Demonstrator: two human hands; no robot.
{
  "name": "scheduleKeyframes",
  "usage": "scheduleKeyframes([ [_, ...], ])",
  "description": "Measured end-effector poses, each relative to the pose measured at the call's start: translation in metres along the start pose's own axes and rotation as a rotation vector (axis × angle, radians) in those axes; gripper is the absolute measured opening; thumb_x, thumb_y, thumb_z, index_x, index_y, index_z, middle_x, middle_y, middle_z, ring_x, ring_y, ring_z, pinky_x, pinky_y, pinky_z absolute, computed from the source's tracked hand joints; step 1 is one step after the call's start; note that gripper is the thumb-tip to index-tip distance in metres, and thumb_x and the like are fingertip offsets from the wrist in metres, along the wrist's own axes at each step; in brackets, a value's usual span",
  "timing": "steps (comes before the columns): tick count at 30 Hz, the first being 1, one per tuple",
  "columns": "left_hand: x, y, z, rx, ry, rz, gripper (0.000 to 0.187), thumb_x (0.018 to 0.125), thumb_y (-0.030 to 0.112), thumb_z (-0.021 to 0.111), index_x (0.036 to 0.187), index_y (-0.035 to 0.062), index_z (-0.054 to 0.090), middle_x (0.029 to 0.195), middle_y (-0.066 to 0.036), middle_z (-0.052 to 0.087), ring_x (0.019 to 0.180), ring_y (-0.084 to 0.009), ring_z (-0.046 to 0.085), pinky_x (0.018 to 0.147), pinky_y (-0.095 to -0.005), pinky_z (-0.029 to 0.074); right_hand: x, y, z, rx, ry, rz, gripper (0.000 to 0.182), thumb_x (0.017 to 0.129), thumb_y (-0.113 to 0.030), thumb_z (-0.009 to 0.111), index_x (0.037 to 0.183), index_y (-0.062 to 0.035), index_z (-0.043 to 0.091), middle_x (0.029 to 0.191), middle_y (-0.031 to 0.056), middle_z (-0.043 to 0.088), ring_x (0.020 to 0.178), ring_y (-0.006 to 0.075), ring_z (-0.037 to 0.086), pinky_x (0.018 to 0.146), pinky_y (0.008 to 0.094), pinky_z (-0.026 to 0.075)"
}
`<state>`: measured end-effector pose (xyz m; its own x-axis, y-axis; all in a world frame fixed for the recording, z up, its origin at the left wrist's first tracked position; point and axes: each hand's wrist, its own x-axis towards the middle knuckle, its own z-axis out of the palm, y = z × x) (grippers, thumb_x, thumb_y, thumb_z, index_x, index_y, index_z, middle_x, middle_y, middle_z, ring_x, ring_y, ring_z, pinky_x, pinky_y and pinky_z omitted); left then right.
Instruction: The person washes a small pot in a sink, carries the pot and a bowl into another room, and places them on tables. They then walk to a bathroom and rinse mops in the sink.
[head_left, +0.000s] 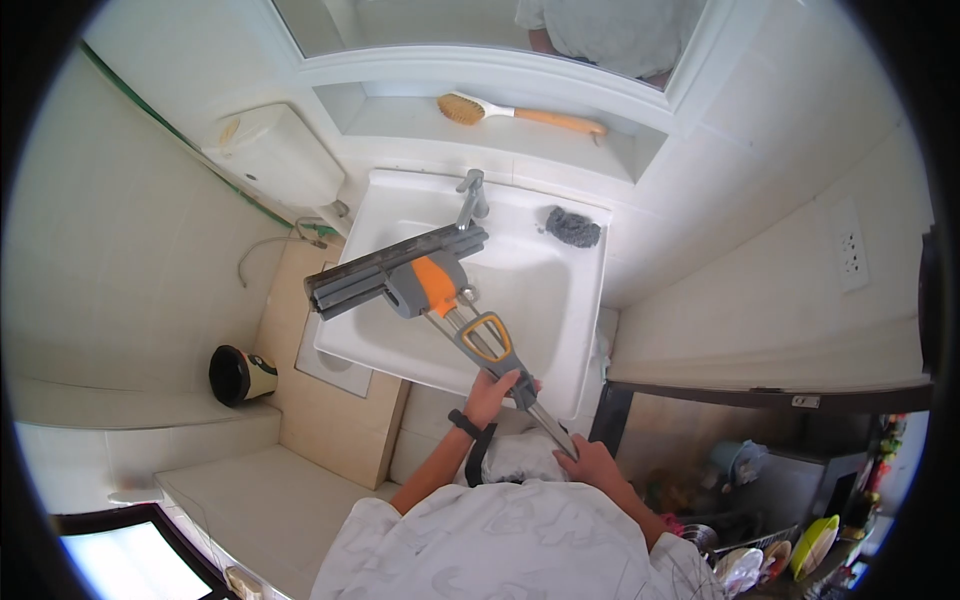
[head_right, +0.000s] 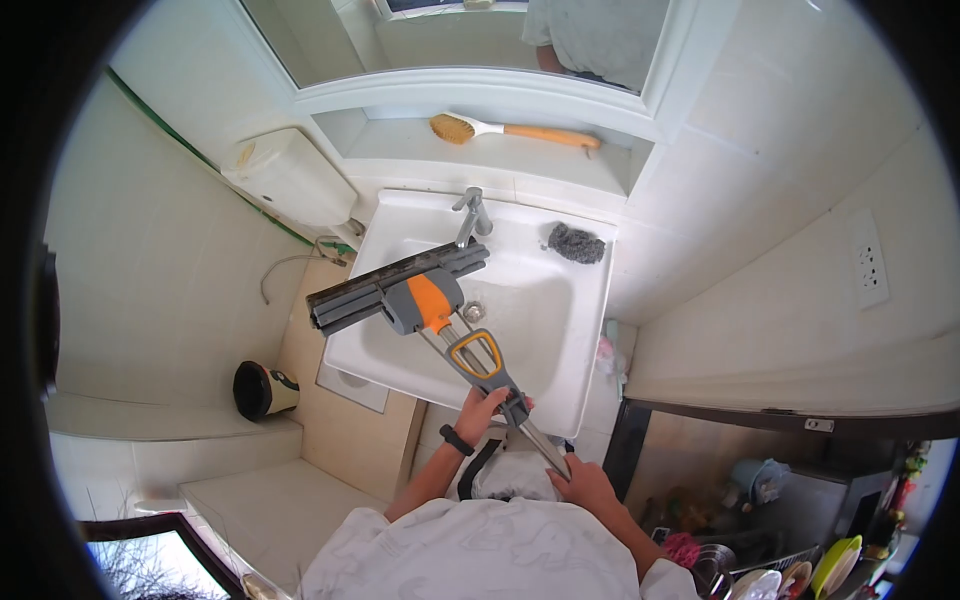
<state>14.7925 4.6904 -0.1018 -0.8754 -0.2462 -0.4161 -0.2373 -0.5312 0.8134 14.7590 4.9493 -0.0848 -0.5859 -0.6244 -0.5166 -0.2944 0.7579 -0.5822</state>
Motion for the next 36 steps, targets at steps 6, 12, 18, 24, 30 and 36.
scheduleKeyframes([
  [6, -0.024, -0.014, 0.000, -0.008, -0.030, 0.000, 0.023, 0.096, 0.013, 0.051, 0.107, -0.0068, 0.057, 0.100, -0.021, 0.070, 0.094, -0.0289, 0.070, 0.087, -0.0387, 0.055, -0.018, 0.003, 0.007, -0.001, -0.063, 0.105, 0.049, 0.085, -0.051, 0.065, 0.097, -0.0033, 0.059, 0.073, 0.0252, 0.065, 0.073, 0.0456, 0.064, 0.067, 0.0505, 0.052],
  [12, -0.021, -0.021, 0.002, -0.015, -0.009, -0.019, 0.023, 0.096, 0.013, 0.052, 0.105, -0.0074, 0.057, 0.097, -0.019, 0.070, 0.092, -0.0278, 0.070, 0.086, -0.0378, 0.055, -0.027, -0.002, 0.008, 0.057, 0.000, 0.097, 0.047, 0.084, -0.048, 0.068, 0.094, -0.0022, 0.059, 0.072, 0.0261, 0.064, 0.072, 0.0460, 0.064, 0.066, 0.0499, 0.051],
  [18, -0.017, -0.025, 0.010, -0.003, -0.041, -0.008, 0.021, 0.096, 0.013, 0.053, 0.103, -0.0065, 0.058, 0.094, -0.017, 0.070, 0.088, -0.0260, 0.071, 0.084, -0.0371, 0.056, -0.030, 0.011, 0.016, 0.110, 0.025, 0.017, 0.048, 0.085, -0.052, 0.066, 0.095, -0.0057, 0.057, 0.068, 0.0207, 0.064, 0.067, 0.0429, 0.065, 0.061, 0.0497, 0.052],
  [24, -0.021, -0.024, 0.010, -0.046, -0.002, -0.011, 0.021, 0.096, 0.013, 0.052, 0.104, -0.0063, 0.056, 0.097, -0.018, 0.070, 0.088, -0.0274, 0.071, 0.084, -0.0379, 0.057, -0.026, 0.013, 0.024, 0.124, 0.003, 0.009, 0.048, 0.086, -0.052, 0.064, 0.096, -0.0049, 0.057, 0.068, 0.0211, 0.064, 0.067, 0.0446, 0.064, 0.062, 0.0517, 0.052],
  [30, -0.022, -0.027, 0.003, -0.017, -0.010, -0.026, 0.021, 0.096, 0.012, 0.052, 0.107, -0.0060, 0.054, 0.100, -0.019, 0.069, 0.091, -0.0299, 0.071, 0.085, -0.0392, 0.057, -0.024, 0.013, 0.031, 0.096, -0.030, 0.002, 0.049, 0.089, -0.051, 0.060, 0.100, -0.0040, 0.056, 0.075, 0.0251, 0.065, 0.074, 0.0468, 0.063, 0.069, 0.0549, 0.050],
  [36, -0.023, -0.044, -0.011, -0.029, 0.040, -0.112, 0.027, 0.097, 0.021, 0.052, 0.107, -0.0036, 0.055, 0.099, -0.020, 0.069, 0.091, -0.0302, 0.071, 0.084, -0.0396, 0.057, -0.026, 0.000, 0.017, 0.128, -0.118, 0.051, 0.049, 0.089, -0.049, 0.062, 0.104, -0.0030, 0.057, 0.082, 0.0264, 0.065, 0.080, 0.0469, 0.063, 0.073, 0.0531, 0.050],
])
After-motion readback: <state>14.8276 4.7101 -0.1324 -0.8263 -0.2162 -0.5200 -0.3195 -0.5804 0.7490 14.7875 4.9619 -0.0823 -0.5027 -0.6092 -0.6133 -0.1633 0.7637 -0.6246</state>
